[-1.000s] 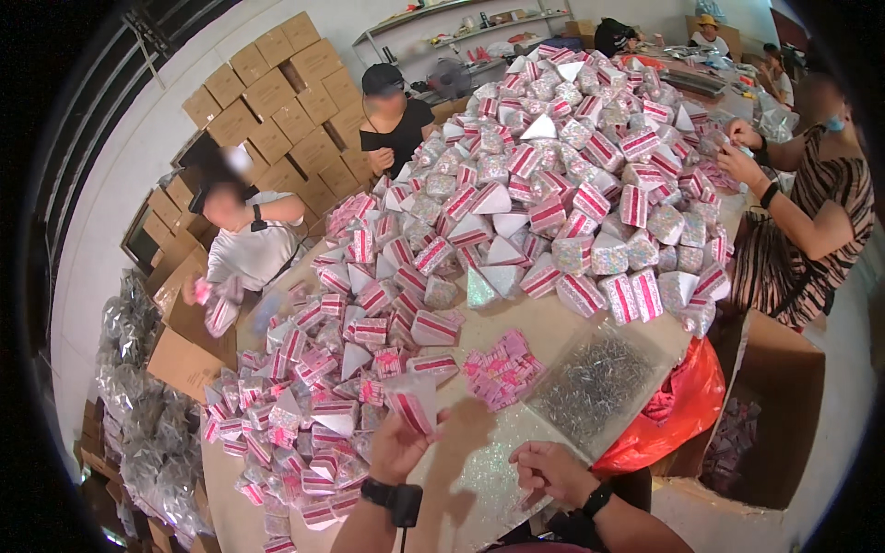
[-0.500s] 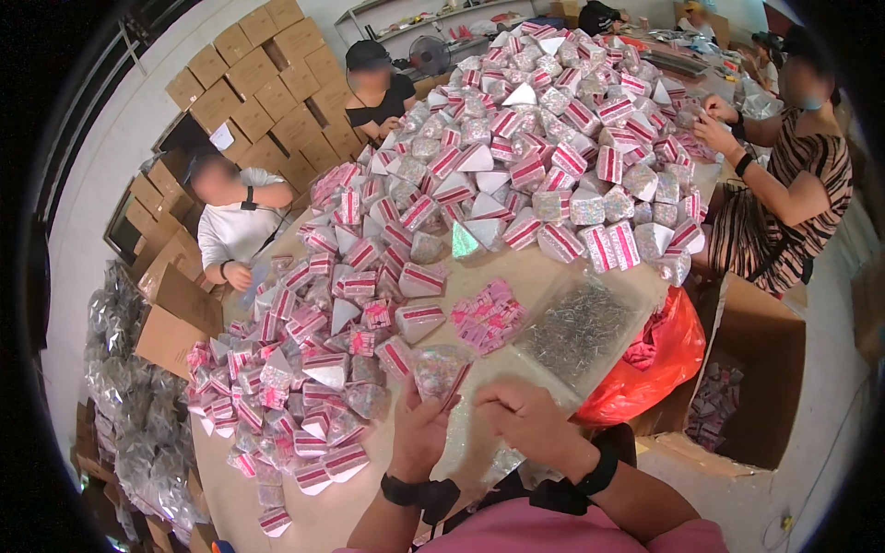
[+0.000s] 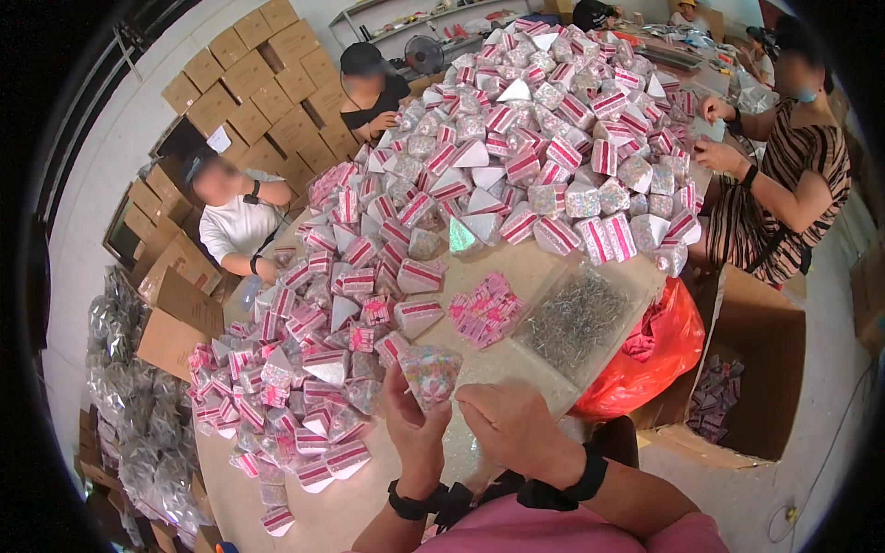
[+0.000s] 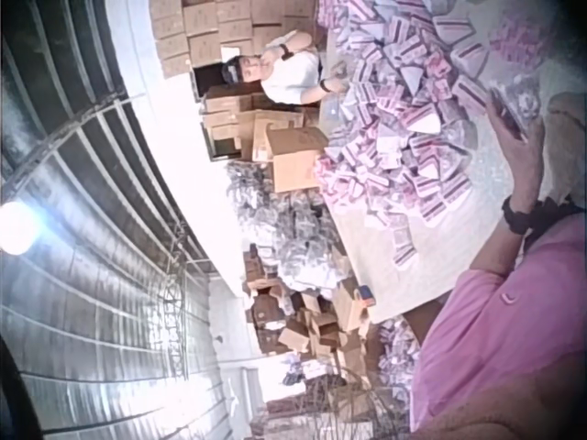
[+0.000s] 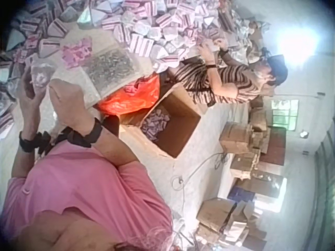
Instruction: Packing small pink triangular boxes into plastic bags and placing them into cardboard shipping containers on a factory assembly table.
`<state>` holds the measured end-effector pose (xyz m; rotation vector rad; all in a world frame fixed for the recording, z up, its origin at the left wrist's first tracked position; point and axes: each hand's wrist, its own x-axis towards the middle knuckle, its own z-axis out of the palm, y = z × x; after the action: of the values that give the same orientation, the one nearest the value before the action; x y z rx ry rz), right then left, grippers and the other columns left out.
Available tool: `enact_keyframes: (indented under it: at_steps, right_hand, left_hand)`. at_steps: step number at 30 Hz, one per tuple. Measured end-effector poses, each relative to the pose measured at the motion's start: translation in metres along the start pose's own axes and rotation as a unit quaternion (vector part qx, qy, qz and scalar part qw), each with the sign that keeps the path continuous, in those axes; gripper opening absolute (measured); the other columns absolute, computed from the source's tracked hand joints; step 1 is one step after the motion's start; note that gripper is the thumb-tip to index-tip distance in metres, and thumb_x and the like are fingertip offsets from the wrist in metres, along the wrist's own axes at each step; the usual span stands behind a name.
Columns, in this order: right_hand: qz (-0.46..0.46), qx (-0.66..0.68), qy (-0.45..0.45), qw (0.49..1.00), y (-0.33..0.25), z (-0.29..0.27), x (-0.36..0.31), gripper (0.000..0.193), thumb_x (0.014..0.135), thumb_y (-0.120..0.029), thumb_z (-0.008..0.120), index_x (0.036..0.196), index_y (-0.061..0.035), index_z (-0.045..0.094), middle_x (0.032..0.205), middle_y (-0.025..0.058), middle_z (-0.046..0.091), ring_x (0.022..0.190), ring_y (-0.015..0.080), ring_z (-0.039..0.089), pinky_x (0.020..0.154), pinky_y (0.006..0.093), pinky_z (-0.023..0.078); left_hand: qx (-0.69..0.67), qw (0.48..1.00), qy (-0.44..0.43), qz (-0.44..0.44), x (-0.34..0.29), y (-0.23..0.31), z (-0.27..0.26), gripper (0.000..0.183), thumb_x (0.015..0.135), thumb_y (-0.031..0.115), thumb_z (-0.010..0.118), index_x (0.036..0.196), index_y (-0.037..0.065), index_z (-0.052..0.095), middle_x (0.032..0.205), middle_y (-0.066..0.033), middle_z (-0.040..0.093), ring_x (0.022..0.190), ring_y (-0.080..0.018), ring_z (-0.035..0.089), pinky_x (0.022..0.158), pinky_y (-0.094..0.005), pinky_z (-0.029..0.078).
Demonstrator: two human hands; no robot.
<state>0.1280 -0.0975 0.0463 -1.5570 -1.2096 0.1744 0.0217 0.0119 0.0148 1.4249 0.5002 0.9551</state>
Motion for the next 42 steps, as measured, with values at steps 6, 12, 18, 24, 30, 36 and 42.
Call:
enact_keyframes:
  at_steps: [6, 12, 18, 24, 30, 36, 42]
  right_hand:
    - [-0.014, -0.022, 0.004, 1.0, -0.002, 0.003, 0.004, 0.011, 0.081, -0.003, 0.056, 0.09, -0.0008, 0.062, 0.076, 0.0165, 0.061, 0.067, 0.0324, 0.061, 0.059, 0.0364, 0.048]
    - [0.002, -0.028, 0.001, 1.0, -0.001, 0.007, 0.005, 0.009, 0.081, -0.003, 0.056, 0.087, -0.0002, 0.062, 0.074, 0.0174, 0.061, 0.065, 0.0322, 0.061, 0.058, 0.0362, 0.048]
    - [0.023, -0.02, -0.004, 1.0, 0.0, 0.008, 0.004, 0.009, 0.08, -0.002, 0.056, 0.086, 0.0003, 0.062, 0.073, 0.0177, 0.061, 0.065, 0.0318, 0.062, 0.057, 0.0358, 0.048]
    - [0.038, -0.037, 0.003, 0.999, 0.0, 0.008, 0.004, 0.009, 0.08, -0.002, 0.055, 0.085, 0.0003, 0.062, 0.072, 0.0179, 0.061, 0.064, 0.0322, 0.062, 0.056, 0.036, 0.047]
    - [0.053, -0.051, 0.011, 0.997, 0.001, 0.009, 0.005, 0.009, 0.081, -0.003, 0.055, 0.084, 0.0004, 0.063, 0.072, 0.0177, 0.061, 0.064, 0.0327, 0.062, 0.056, 0.0361, 0.047]
    - [0.076, -0.003, 0.0, 0.997, 0.004, 0.01, 0.006, 0.009, 0.081, -0.003, 0.056, 0.085, 0.0006, 0.063, 0.074, 0.0173, 0.061, 0.066, 0.031, 0.062, 0.058, 0.0345, 0.048]
    - [0.062, -0.004, -0.004, 0.998, 0.005, 0.012, 0.006, 0.009, 0.081, -0.004, 0.056, 0.085, 0.0, 0.063, 0.077, 0.0166, 0.062, 0.069, 0.0298, 0.062, 0.06, 0.0347, 0.048]
  left_hand:
    - [0.075, 0.997, 0.009, 0.016, -0.004, -0.006, -0.003, 0.084, 0.074, -0.001, 0.065, 0.142, 0.0, 0.016, 0.135, -0.0151, 0.036, 0.123, -0.0233, 0.041, 0.103, -0.0357, 0.034]
    - [0.098, 0.995, 0.014, 0.009, -0.006, -0.008, -0.004, 0.086, 0.073, 0.0, 0.067, 0.143, -0.002, 0.015, 0.137, -0.0155, 0.032, 0.126, -0.0248, 0.037, 0.105, -0.0365, 0.032]
    - [0.175, 0.983, 0.025, 0.051, -0.008, -0.009, -0.005, 0.086, 0.073, 0.002, 0.069, 0.142, -0.004, 0.018, 0.134, -0.0174, 0.033, 0.125, -0.0272, 0.037, 0.104, -0.0376, 0.031]
    - [0.291, 0.947, 0.046, 0.125, -0.01, -0.005, -0.002, 0.083, 0.071, 0.003, 0.07, 0.139, -0.007, 0.022, 0.131, -0.0227, 0.035, 0.12, -0.0351, 0.04, 0.101, -0.0414, 0.033]
    - [0.439, 0.863, 0.057, 0.242, -0.01, -0.005, -0.002, 0.082, 0.071, 0.003, 0.071, 0.137, -0.01, 0.024, 0.128, -0.0269, 0.037, 0.116, -0.0418, 0.04, 0.098, -0.0451, 0.034]
    - [0.37, 0.911, 0.043, 0.175, -0.008, -0.005, -0.001, 0.083, 0.073, 0.005, 0.07, 0.139, -0.009, 0.021, 0.132, -0.0238, 0.035, 0.118, -0.0369, 0.04, 0.1, -0.0436, 0.033]
    - [0.14, 0.989, 0.021, 0.046, -0.009, -0.018, -0.009, 0.079, 0.077, 0.007, 0.067, 0.14, -0.004, 0.021, 0.13, -0.0162, 0.033, 0.119, -0.0258, 0.04, 0.102, -0.0382, 0.032]
